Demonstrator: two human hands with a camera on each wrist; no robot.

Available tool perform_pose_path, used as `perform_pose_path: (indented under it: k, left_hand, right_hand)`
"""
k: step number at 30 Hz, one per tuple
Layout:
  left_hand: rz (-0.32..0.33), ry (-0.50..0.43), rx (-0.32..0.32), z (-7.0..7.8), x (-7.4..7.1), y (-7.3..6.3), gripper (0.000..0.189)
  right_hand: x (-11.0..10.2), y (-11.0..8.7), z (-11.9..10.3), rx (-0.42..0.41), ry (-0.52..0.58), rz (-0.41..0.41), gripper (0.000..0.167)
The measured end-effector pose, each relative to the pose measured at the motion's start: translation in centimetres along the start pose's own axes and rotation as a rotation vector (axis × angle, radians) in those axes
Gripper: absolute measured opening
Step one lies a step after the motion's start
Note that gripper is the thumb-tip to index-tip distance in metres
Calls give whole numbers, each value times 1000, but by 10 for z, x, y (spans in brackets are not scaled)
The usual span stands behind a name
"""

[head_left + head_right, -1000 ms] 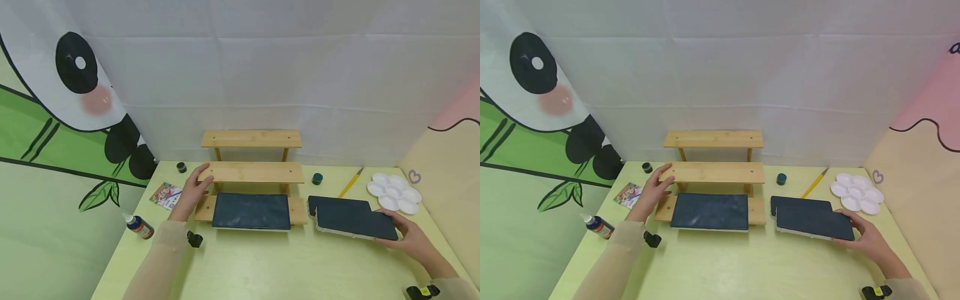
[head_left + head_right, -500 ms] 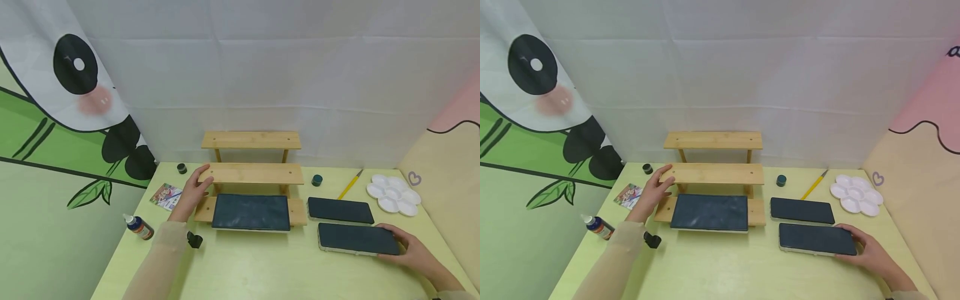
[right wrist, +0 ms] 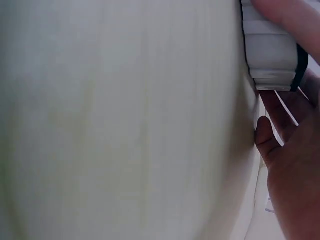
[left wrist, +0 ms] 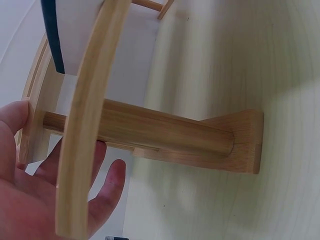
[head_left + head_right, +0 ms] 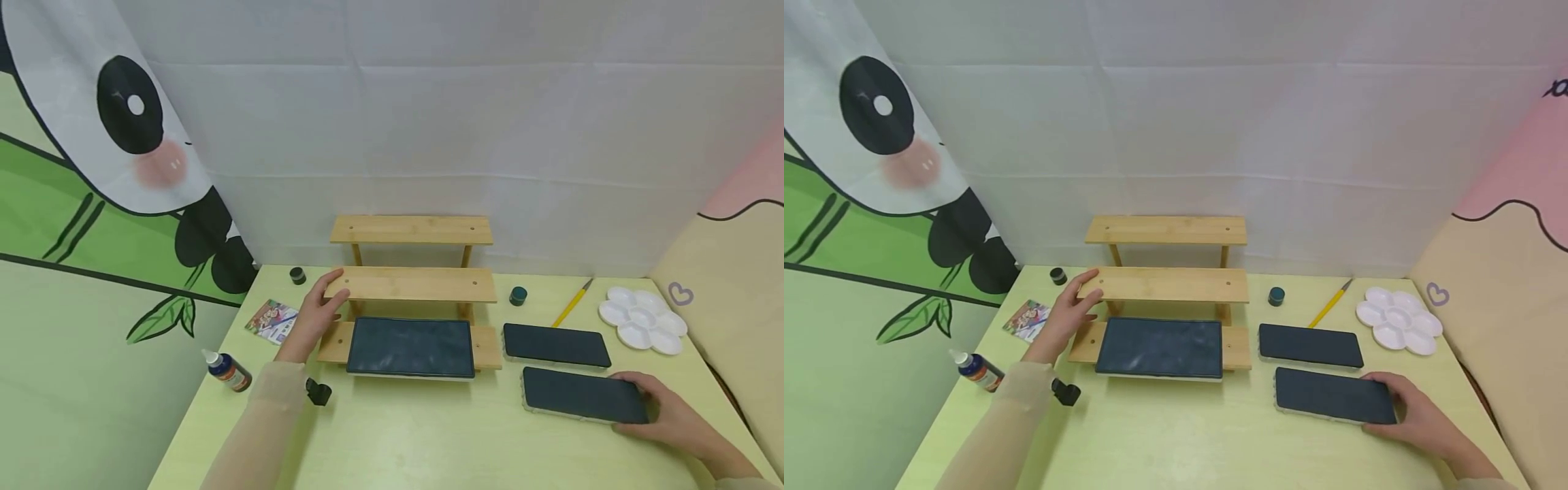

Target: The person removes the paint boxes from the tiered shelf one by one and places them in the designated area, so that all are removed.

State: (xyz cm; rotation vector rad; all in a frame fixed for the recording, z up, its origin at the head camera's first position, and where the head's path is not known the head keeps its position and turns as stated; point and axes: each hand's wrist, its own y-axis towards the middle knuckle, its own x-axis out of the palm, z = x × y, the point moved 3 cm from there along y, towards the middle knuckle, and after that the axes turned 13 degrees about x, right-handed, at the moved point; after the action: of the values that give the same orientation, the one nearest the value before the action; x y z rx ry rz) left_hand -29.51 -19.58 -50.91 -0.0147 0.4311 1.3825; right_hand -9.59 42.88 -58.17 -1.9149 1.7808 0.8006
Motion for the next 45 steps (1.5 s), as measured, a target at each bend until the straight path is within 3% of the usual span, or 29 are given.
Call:
perform_pose_path:
  k: [7, 11, 15, 19, 24, 29, 33, 38, 45]
  left_hand:
    - [-17, 42, -1, 2, -3, -1, 64]
    - [-23, 113, 29, 11, -7, -2, 64]
    - [-24, 124, 69, 18, -10, -4, 62]
    - [-16, 78, 87, 22, -11, -14, 57]
    - [-4, 60, 67, 20, -13, -38, 55]
    - [12, 63, 82, 15, -12, -61, 56]
    - [20, 88, 55, 11, -9, -76, 55]
    - [26, 84, 45, 4, -4, -88, 52]
    - [31, 40, 20, -6, 4, -98, 50]
  right_hand:
    - [4, 2, -1, -46, -42, 6, 82]
    - [5, 2, -5, -52, -78, 16, 86]
    - [4, 2, -10, -47, -102, 20, 94]
    - [0, 5, -21, -43, -130, 43, 94]
    - [3, 23, -50, -45, -79, 55, 87]
    - [21, 50, -89, -93, -79, 1, 86]
    - [43, 74, -117, -147, -96, -40, 87]
    - [72, 100, -150, -205, -131, -93, 90]
    - [109, 122, -179, -195, -120, -174, 108]
